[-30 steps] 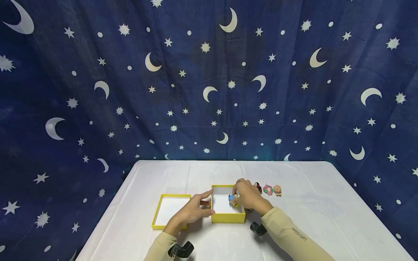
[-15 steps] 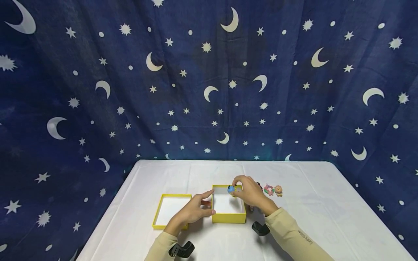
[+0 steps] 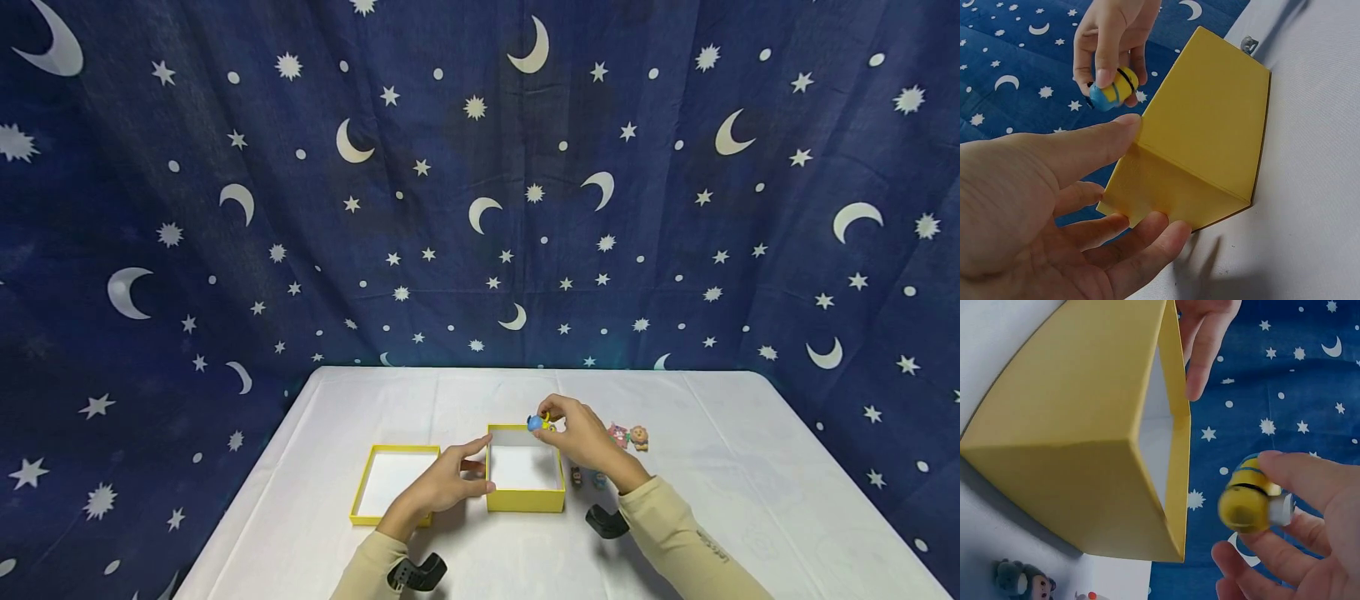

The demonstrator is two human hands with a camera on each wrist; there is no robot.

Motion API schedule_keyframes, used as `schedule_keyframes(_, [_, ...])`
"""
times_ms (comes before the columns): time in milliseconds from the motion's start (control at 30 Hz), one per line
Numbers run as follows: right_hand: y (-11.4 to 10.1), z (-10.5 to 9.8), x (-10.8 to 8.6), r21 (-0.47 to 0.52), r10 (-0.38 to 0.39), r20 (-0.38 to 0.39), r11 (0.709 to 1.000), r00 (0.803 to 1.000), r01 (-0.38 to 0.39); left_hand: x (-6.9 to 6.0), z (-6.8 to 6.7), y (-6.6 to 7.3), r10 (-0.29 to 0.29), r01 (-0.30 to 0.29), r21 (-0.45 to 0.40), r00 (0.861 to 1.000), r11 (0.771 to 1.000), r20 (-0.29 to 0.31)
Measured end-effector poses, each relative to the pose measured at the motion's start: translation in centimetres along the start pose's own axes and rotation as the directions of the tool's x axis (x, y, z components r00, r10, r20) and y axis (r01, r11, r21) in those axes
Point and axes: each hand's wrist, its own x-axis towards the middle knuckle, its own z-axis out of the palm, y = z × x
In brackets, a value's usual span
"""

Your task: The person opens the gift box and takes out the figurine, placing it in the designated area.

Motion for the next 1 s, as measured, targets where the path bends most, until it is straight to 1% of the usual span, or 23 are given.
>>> schedule_keyframes(233, [0.3, -0.7, -0.3, 0.081, -0.046, 0.004, 0.996, 0.999, 0.046, 0.1, -0.1, 0.1, 0.009, -0.009, -0.008, 1.000, 1.000, 0.011])
schedule_keyframes(433, [0.9, -0.9, -0.5, 0.213, -0.013, 0.038, 0.977, 0.999, 0.005, 0.1, -0.2, 0.0, 0.009, -0.009, -0.001, 1.000, 1.000, 0.008])
schedule_keyframes(533, [1.3, -0.9, -0.7, 0.281, -0.021, 0.055, 0.960, 0.998, 0.005, 0.0, -0.2, -0.1, 0.012, -0.012, 0.005, 1.000, 1.000, 0.008])
schedule_keyframes(567, [1.5, -0.8, -0.7, 0.300, -0.041, 0.055, 0.954, 0.998, 0.023, 0.0, -0.2, -0.1, 0.011, -0.011, 0.008, 1.000, 1.000, 0.007])
schedule_keyframes(667, [1.9, -0.8, -0.9, 0.369, -0.071, 0.060, 0.928, 0.996, 0.044, 0.0, -0.1, -0.1, 0.010, -0.010, 0.010, 1.000, 1.000, 0.006])
schedule_keyframes(767, [2.4, -0.6, -0.9, 0.419, -0.078, 0.068, 0.907, 0.995, 0.043, -0.1, -0.1, -0.1, 0.007, -0.007, 0.008, 1.000, 1.000, 0.006])
schedule_keyframes(833, [2.7, -0.6, -1.0, 0.455, -0.066, 0.077, 0.890, 0.995, 0.024, -0.1, -0.1, 0.0, 0.006, -0.007, 0.004, 1.000, 1.000, 0.007])
schedule_keyframes(1000, [3.2, -0.6, -1.2, 0.516, -0.086, 0.087, 0.856, 0.992, 0.029, -0.1, -0.1, 0.1, 0.005, -0.005, -0.002, 1.000, 1.000, 0.006])
